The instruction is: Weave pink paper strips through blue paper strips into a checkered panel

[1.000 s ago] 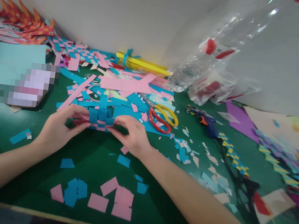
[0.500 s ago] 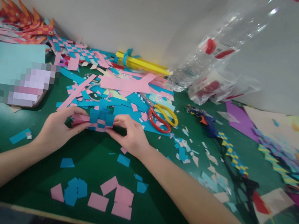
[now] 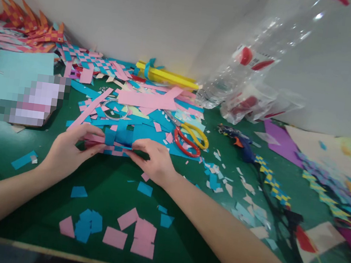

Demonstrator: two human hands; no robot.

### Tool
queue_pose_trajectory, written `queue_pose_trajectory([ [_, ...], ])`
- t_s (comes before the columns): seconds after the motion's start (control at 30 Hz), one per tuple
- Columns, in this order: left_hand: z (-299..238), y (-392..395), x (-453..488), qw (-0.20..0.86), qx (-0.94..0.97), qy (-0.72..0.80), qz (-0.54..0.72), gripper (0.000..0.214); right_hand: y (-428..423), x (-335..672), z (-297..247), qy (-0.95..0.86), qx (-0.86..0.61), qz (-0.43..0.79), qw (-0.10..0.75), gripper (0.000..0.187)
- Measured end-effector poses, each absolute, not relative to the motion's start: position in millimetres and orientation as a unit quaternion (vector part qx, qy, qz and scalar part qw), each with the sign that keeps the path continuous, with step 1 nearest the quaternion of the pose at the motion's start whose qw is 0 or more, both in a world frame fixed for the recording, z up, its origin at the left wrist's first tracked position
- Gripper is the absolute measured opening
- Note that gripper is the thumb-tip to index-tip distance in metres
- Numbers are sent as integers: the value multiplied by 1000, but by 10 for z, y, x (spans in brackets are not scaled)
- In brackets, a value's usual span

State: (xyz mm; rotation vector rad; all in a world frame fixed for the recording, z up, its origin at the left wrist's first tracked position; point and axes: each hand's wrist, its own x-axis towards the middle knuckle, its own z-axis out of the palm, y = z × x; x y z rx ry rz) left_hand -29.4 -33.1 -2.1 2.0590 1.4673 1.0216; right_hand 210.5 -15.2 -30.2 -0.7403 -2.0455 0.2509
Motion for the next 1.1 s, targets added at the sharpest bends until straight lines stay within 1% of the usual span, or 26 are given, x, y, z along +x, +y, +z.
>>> queue_pose_trajectory([
  [0.07,-32,-335,-285,211,735,508,396,28,-155,2111,-293,-822,-298,88,478,10],
  [0.17,-36,-343,-264,246,722,464,451,49,-152,2116,-274,-813,-295,89,495,10],
  [0.23,-23,-345,-255,266,720,456,450,53,-148,2112,-268,-813,-292,112,490,11],
  [0.33,4,-340,-258,262,733,479,407,44,-149,2101,-260,-814,-306,161,467,19],
  [0.43,3,-331,-283,221,757,491,370,23,-160,2098,-227,-804,-331,195,454,32],
  [0.5,-18,-326,-306,196,765,493,364,14,-160,2103,-197,-784,-343,233,461,35],
  [0.67,-49,-317,-320,186,764,491,376,13,-86,2121,-179,-671,-366,395,510,24],
  [0.8,-24,-305,-291,191,775,461,387,19,-10,2121,-189,-555,-414,469,548,29],
  [0.9,-22,-300,-284,182,774,464,391,19,12,2128,-178,-495,-452,480,566,34],
  [0.97,-26,-303,-285,180,771,463,400,18,13,2141,-178,-484,-470,463,575,34],
  [1.03,-22,-311,-285,182,769,453,412,18,8,2156,-189,-502,-458,438,589,32],
  [1.1,-9,-321,-282,183,770,446,418,16,-3,2163,-203,-549,-409,422,595,37],
])
